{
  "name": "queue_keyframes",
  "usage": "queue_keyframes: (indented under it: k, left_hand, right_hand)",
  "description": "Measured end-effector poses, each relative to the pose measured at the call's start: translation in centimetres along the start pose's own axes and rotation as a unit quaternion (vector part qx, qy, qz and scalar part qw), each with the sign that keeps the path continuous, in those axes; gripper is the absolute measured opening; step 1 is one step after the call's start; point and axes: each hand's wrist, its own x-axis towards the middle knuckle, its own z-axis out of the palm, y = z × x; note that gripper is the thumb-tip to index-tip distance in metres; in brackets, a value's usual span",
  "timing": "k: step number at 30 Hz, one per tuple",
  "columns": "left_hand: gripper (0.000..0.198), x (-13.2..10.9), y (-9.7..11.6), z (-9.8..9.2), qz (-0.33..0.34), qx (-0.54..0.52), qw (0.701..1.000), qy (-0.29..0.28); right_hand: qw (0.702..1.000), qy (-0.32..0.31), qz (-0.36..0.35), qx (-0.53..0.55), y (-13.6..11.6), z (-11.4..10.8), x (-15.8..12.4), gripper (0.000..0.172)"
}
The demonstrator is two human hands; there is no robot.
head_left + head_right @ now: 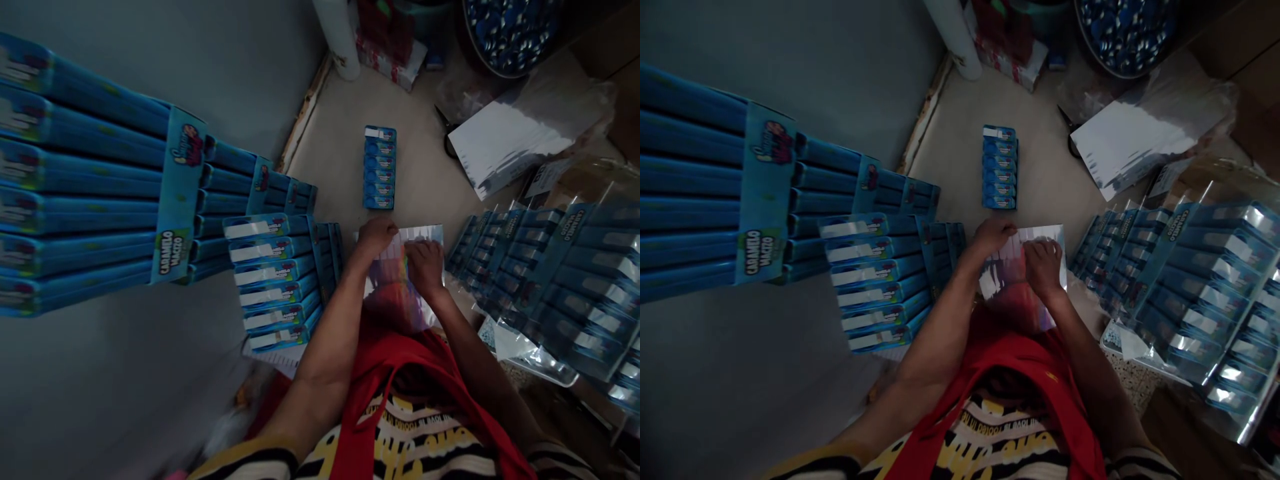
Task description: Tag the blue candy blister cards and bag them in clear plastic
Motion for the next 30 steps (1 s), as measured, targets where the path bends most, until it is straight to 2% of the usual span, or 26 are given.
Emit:
queue_keyframes:
  k: [3, 6, 8, 9, 10, 13, 14, 15, 16, 19, 22, 25, 28, 30]
  left_hand:
    - [0.016, 0.4, 0.3, 0.6, -0.004, -0.019, 0.999, 0.031]
    - [0.009, 0.4, 1.3, 1.5, 0.003, -0.161, 0.983, 0.089]
    - [0.007, 0.1, 2.1, 1.7, 0.002, -0.267, 0.955, 0.133]
    - [0.008, -0.1, 2.5, 1.5, -0.008, -0.317, 0.937, 0.146]
    - [0.018, -0.3, 2.8, 1.3, -0.024, -0.372, 0.916, 0.146]
    - [0.074, -0.6, 3.5, -0.3, -0.074, -0.544, 0.831, 0.093]
    - [0.085, -0.6, 3.6, -0.9, -0.081, -0.589, 0.801, 0.070]
    - [0.088, -0.5, 3.7, -1.4, -0.083, -0.622, 0.777, 0.059]
    - [0.082, -0.4, 3.9, -1.8, -0.078, -0.638, 0.764, 0.060]
    - [0.044, -0.1, 4.5, -2.4, -0.072, -0.684, 0.718, 0.106]
    - [0.034, 0.5, 5.2, -2.6, -0.089, -0.685, 0.706, 0.157]
    - [0.026, 1.6, 5.5, -3.0, -0.114, -0.655, 0.719, 0.202]
    - [0.018, 3.6, 5.1, -4.3, -0.124, -0.594, 0.752, 0.257]
    - [0.014, 5.3, 4.3, -5.5, -0.124, -0.533, 0.779, 0.308]
  right_hand:
    - [0.999, 0.017, 0.047, 0.015, -1.4, -3.4, -0.8, 0.032]
    - [0.986, 0.066, 0.123, 0.092, -2.9, -6.4, -0.7, 0.020]
    - [0.957, 0.104, 0.174, 0.209, -3.3, -7.6, 0.4, 0.020]
    - [0.933, 0.116, 0.189, 0.283, -3.3, -7.9, 1.3, 0.022]
    - [0.903, 0.121, 0.197, 0.361, -3.2, -8.0, 2.3, 0.025]
    - [0.811, 0.108, 0.194, 0.542, -2.6, -7.7, 5.8, 0.035]
    - [0.793, 0.101, 0.194, 0.569, -2.3, -7.5, 6.8, 0.036]
    - [0.786, 0.093, 0.194, 0.579, -2.2, -7.3, 7.7, 0.035]
    - [0.786, 0.087, 0.194, 0.581, -2.0, -7.1, 8.4, 0.035]
    - [0.787, 0.078, 0.196, 0.580, -1.6, -6.5, 9.7, 0.033]
    - [0.790, 0.100, 0.205, 0.569, -1.1, -5.8, 10.6, 0.035]
    - [0.837, 0.141, 0.208, 0.487, -0.8, -5.4, 12.5, 0.040]
    - [0.883, 0.166, 0.193, 0.394, -1.0, -5.4, 15.8, 0.044]
    - [0.905, 0.169, 0.178, 0.348, -1.5, -5.6, 18.5, 0.039]
